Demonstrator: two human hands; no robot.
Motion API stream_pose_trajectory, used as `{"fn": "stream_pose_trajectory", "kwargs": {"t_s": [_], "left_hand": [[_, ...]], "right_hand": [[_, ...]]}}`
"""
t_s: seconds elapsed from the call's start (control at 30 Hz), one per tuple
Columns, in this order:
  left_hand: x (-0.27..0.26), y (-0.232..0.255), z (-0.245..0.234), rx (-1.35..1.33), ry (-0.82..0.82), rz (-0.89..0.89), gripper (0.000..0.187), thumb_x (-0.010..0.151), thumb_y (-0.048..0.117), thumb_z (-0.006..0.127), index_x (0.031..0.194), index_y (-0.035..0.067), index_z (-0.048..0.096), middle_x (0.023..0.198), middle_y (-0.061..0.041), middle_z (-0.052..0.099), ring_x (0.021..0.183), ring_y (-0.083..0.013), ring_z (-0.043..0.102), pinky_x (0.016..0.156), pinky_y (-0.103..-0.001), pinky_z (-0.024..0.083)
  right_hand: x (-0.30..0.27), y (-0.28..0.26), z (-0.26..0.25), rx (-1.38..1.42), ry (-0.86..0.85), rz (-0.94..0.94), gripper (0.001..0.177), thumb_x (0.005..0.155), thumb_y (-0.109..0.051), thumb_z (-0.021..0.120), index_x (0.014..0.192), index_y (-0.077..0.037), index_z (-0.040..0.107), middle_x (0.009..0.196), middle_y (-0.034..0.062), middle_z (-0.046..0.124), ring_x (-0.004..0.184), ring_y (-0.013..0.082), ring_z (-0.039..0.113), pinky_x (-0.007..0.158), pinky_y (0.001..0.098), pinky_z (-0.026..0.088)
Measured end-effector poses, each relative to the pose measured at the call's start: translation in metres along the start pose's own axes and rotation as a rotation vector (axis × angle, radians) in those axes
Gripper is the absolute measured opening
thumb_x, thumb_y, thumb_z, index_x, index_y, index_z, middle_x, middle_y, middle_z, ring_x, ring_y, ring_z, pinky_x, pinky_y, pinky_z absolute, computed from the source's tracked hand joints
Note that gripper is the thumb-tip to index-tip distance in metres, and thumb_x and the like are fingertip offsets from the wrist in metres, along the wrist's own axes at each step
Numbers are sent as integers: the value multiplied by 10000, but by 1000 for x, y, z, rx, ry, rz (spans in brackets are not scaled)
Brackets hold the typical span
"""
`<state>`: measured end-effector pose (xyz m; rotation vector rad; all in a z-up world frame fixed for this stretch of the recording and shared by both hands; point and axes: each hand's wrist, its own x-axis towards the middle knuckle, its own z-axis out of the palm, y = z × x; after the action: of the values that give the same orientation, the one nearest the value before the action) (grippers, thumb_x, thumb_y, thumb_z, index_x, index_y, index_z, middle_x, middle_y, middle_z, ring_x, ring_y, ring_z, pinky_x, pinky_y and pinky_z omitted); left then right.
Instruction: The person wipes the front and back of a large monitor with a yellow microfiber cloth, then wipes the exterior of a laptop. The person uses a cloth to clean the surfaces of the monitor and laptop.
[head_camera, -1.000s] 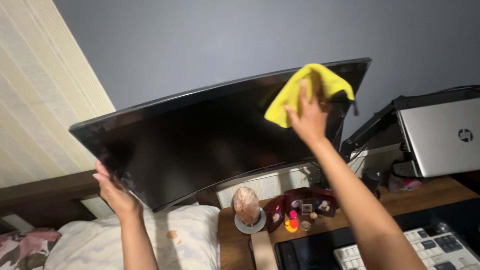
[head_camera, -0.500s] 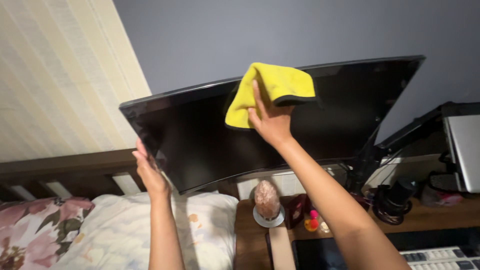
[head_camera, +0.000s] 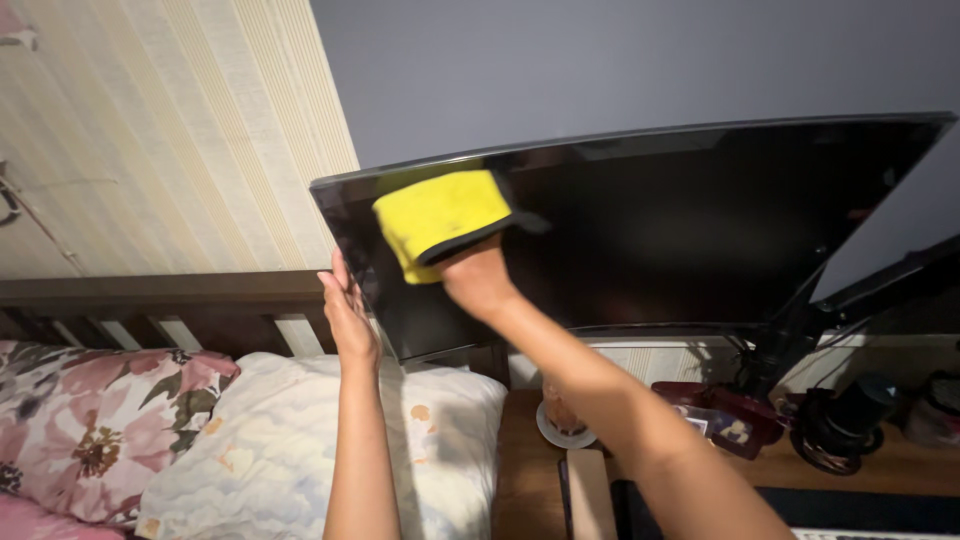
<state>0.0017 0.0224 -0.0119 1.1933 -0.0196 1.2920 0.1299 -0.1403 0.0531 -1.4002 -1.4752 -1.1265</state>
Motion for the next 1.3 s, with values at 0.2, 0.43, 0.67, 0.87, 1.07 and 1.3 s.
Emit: {"fn": "stream_pose_trajectory", "kwargs": {"t_s": [0.2,0.43,0.67,0.87,1.07,1.3], "left_hand": [[0,5,-1,42,17,-10,797,1069,569,253,1586,-35,306,1653,-171,362,1534,-301,329,1249,-419,238],[-1,8,-6,124,18,-24,841,1044,623,233,1603,-3,271,1703,-159,249,1591,-301,193,1265,-449,126],[-1,1,-11,75,15,38,856,1049,647,287,1614,5,295,1713,-178,256,1607,-311,197,1285,-454,125],[2,-4,-15,59,69,60,840,1049,635,328,1600,1,348,1695,-161,352,1539,-306,302,1229,-407,257],[3,-4,-20,44,51,138,861,1061,631,367,1605,-35,322,1696,-154,337,1578,-243,276,1277,-412,193],[-4,4,-10,134,71,188,869,1096,617,349,1630,-66,277,1721,-180,306,1610,-264,268,1335,-423,174]], "right_hand": [[-41,-29,45,426,-181,175,357,771,-200,771,1097,-65,717,1173,122,714,1166,355,624,1016,463,465],[-144,-6,83,-14,-155,-237,227,844,-200,677,1063,-187,737,1238,46,704,1246,285,585,1022,523,400],[-215,20,67,-132,-632,186,274,912,-239,622,1159,-144,688,1174,89,675,1096,304,583,845,501,392],[-241,51,-6,-349,-558,49,304,822,-199,660,1116,-153,723,1079,87,708,1059,323,629,825,553,422],[-264,114,-51,-406,-676,269,254,790,-157,680,1026,-156,775,954,118,739,948,344,660,772,555,399],[-316,188,-124,-626,-777,431,183,769,-101,661,909,-130,776,866,122,743,924,321,684,832,535,394]]}}
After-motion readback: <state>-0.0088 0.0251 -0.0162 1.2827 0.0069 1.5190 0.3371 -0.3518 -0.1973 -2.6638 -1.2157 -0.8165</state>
